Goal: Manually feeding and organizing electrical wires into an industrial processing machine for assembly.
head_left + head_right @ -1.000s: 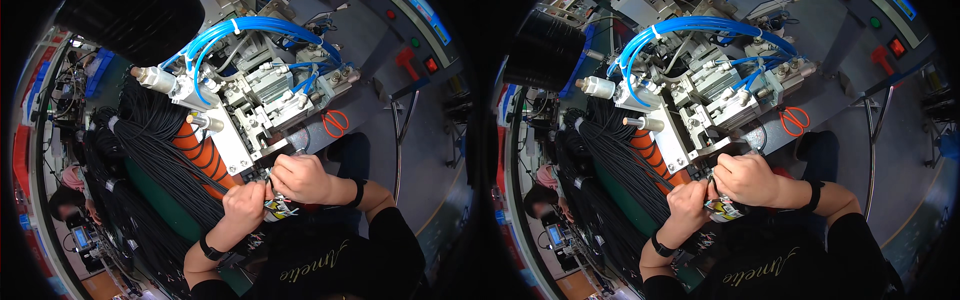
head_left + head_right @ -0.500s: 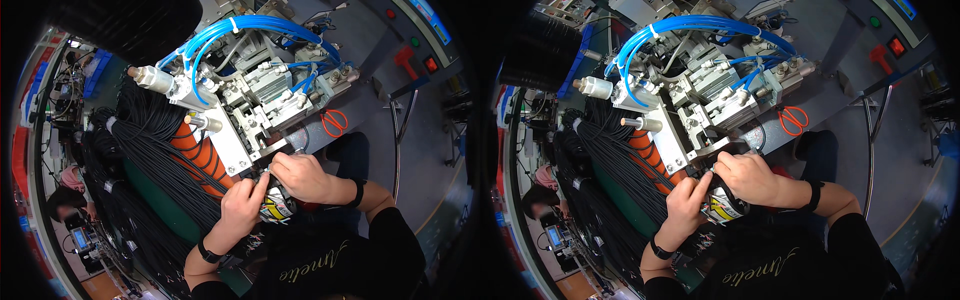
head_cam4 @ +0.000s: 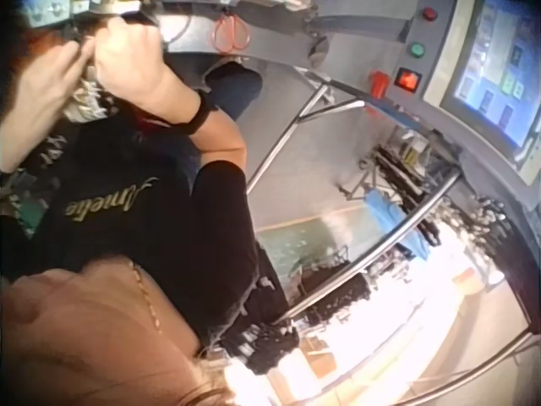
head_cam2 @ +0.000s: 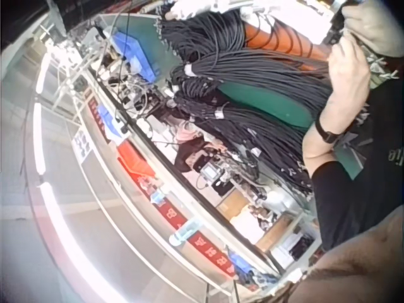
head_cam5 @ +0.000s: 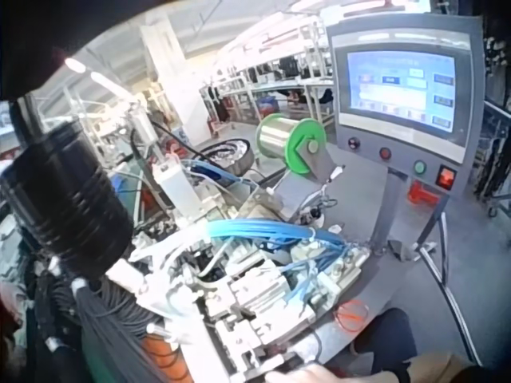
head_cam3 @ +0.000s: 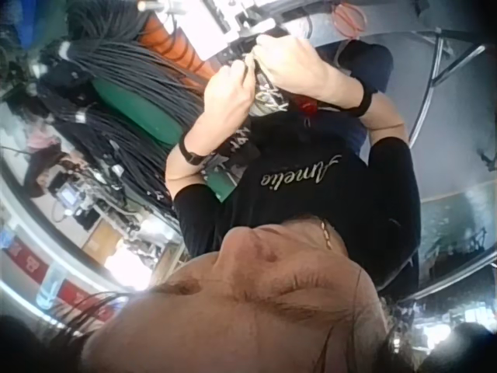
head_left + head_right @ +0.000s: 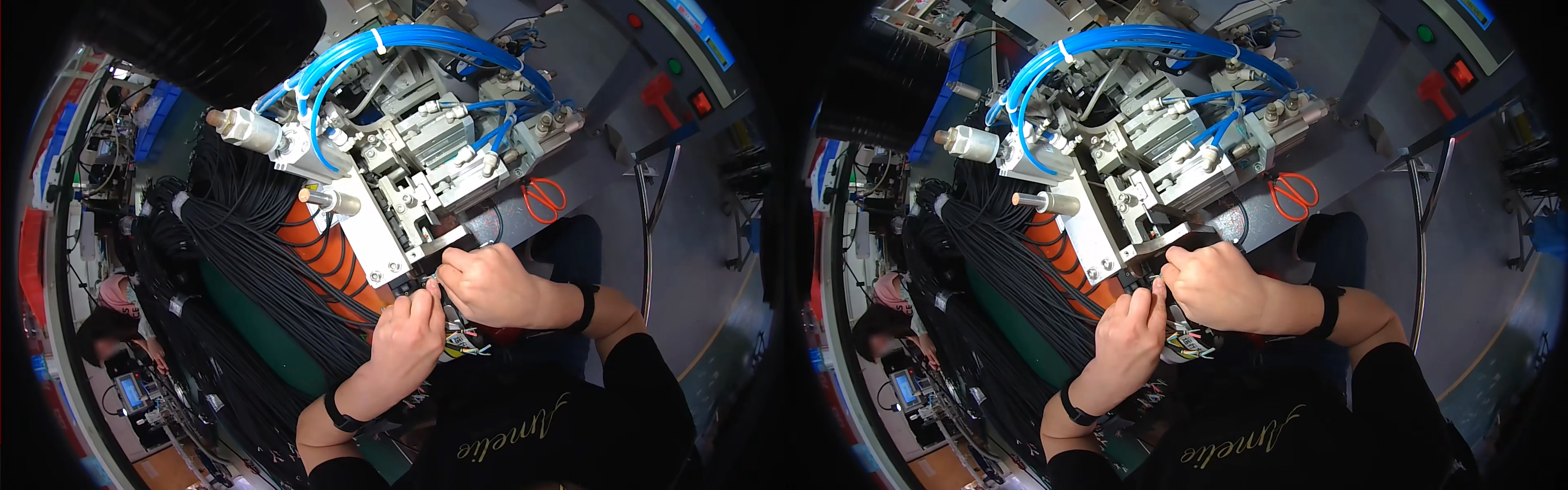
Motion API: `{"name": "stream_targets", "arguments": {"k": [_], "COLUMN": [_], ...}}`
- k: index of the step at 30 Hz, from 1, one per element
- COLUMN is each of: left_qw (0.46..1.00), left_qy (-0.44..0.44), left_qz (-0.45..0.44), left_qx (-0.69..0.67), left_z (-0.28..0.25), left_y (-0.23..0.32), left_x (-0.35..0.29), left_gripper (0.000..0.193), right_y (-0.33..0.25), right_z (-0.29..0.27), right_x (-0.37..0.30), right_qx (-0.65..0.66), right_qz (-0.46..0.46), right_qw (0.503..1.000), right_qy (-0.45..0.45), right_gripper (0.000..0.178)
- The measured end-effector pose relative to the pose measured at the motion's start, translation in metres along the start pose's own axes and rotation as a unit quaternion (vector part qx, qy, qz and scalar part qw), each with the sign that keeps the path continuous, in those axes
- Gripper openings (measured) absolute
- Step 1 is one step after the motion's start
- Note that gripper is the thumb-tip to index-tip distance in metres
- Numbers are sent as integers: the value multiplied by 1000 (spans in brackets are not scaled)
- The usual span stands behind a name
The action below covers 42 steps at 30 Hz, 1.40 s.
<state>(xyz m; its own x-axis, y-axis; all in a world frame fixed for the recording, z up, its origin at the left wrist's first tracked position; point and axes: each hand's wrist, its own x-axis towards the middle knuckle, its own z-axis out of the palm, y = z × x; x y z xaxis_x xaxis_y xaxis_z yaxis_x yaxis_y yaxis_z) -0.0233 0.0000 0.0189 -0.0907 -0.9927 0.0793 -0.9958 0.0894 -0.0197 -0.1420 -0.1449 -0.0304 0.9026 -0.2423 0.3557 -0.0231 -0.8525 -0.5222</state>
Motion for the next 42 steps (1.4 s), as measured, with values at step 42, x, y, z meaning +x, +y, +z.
{"name": "stream_targets", "arguments": {"k": [42], "left_qw": [979], "left_qy": [64], "left_qz": [-109], "left_qx": [-161], "left_z": [11], "left_y": [-22], "left_x": [-30], "left_gripper": [33], "right_y": [-16], "right_z": [4], "right_x": [-10], "right_qx": [348], "right_qz": [-73], "right_qw": [934], "right_qy": [41], "right_gripper": [25]}}
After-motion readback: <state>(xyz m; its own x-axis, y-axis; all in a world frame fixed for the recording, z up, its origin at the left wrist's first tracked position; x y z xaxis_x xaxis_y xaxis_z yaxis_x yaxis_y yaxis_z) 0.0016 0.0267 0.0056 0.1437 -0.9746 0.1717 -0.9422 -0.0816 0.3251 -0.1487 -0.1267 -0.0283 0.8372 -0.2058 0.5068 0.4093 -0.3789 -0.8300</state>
